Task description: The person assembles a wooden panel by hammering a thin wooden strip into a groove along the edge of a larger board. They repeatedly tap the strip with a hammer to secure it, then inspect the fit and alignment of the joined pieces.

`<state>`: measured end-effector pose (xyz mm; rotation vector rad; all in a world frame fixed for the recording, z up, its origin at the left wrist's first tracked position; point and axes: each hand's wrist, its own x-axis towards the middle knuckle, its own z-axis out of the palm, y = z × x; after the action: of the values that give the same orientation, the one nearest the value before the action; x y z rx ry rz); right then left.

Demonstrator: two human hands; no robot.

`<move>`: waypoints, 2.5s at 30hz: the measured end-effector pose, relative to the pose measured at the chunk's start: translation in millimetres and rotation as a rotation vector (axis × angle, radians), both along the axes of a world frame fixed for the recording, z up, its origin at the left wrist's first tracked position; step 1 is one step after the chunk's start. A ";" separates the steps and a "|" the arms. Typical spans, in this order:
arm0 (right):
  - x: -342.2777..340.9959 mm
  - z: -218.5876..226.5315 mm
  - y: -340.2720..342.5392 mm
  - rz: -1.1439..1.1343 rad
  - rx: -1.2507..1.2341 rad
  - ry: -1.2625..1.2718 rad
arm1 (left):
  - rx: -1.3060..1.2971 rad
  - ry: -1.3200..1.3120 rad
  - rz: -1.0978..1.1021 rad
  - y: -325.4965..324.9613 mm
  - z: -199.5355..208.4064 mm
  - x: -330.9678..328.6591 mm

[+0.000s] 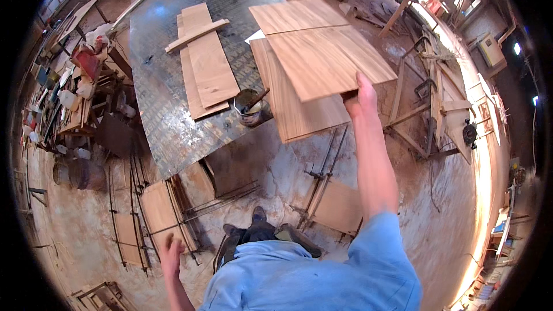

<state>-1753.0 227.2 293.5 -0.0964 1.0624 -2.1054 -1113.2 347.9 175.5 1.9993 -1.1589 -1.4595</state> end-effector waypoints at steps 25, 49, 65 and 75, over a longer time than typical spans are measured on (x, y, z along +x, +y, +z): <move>220.8 -84.0 87.0 0.816 0.664 0.467 | -0.501 0.101 0.210 -70.5 168.9 70.0; 124.9 -95.4 -97.2 0.711 0.506 0.642 | -0.319 -0.606 -0.294 -219.8 197.4 -60.7; 109.8 -65.6 -85.1 0.560 0.457 0.598 | -0.298 -0.202 -0.052 -107.7 197.2 -3.7; 111.2 -87.9 -95.9 0.415 0.519 0.432 | -0.183 -0.369 -0.172 -39.1 195.3 -0.2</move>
<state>-1641.8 131.2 205.5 -0.4873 1.6516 -1.4173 -1113.4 308.9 370.8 2.1366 -1.5883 -1.0343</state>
